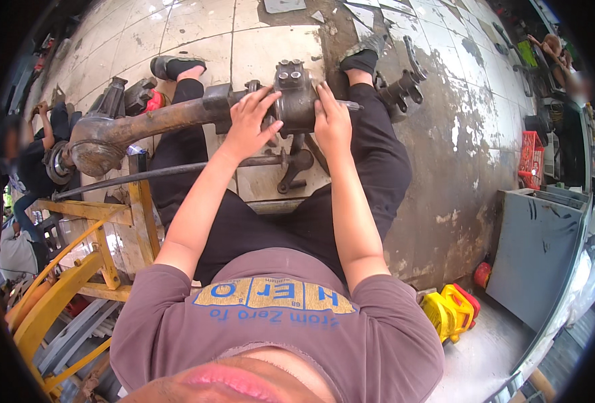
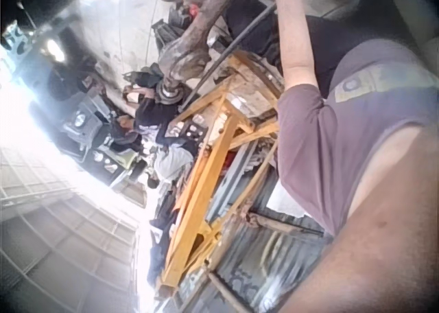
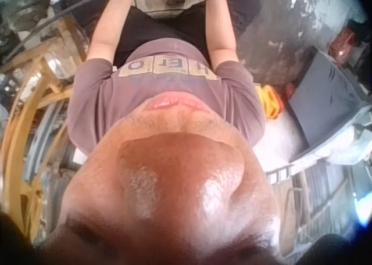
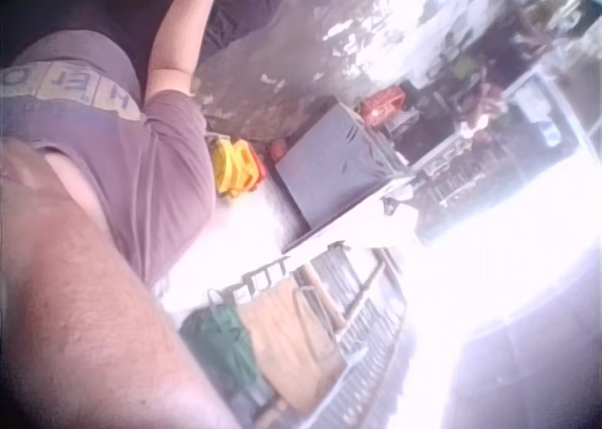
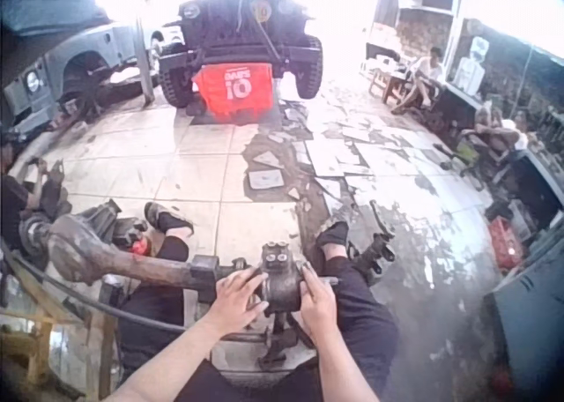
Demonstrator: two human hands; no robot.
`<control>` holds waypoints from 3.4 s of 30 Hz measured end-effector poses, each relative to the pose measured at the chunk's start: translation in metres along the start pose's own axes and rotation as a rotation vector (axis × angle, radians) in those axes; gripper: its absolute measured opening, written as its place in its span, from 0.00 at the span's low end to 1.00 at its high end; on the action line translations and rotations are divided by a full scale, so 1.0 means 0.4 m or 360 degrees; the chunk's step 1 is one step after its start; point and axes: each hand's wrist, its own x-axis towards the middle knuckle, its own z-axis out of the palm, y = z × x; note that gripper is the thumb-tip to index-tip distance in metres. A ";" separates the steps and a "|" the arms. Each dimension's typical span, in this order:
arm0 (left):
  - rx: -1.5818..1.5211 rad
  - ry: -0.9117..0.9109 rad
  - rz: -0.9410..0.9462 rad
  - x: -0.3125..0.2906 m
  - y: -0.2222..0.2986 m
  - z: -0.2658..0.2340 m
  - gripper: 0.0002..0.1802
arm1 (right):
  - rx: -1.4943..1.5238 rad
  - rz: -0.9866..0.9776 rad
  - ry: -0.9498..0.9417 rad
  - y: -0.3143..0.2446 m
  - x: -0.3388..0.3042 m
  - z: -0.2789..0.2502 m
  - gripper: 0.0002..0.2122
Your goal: The person sits on the floor and repeatedly rotates a metal axle component by hand, occasionally using a metal bar to apply leverage. The hands grip and turn the axle housing while the person remains seated throughout the clip.
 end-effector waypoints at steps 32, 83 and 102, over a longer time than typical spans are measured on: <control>0.0013 0.0053 0.0041 0.003 -0.013 0.010 0.40 | 0.0026 0.0014 -0.0142 0.000 -0.007 -0.018 0.22; 0.0001 -0.0048 -0.0017 0.004 0.003 0.002 0.41 | 0.0237 0.0130 -0.0097 0.007 0.009 -0.017 0.18; 0.0020 -0.0018 -0.0007 0.005 -0.005 0.007 0.41 | 0.0260 0.0067 -0.0057 0.016 0.004 -0.016 0.17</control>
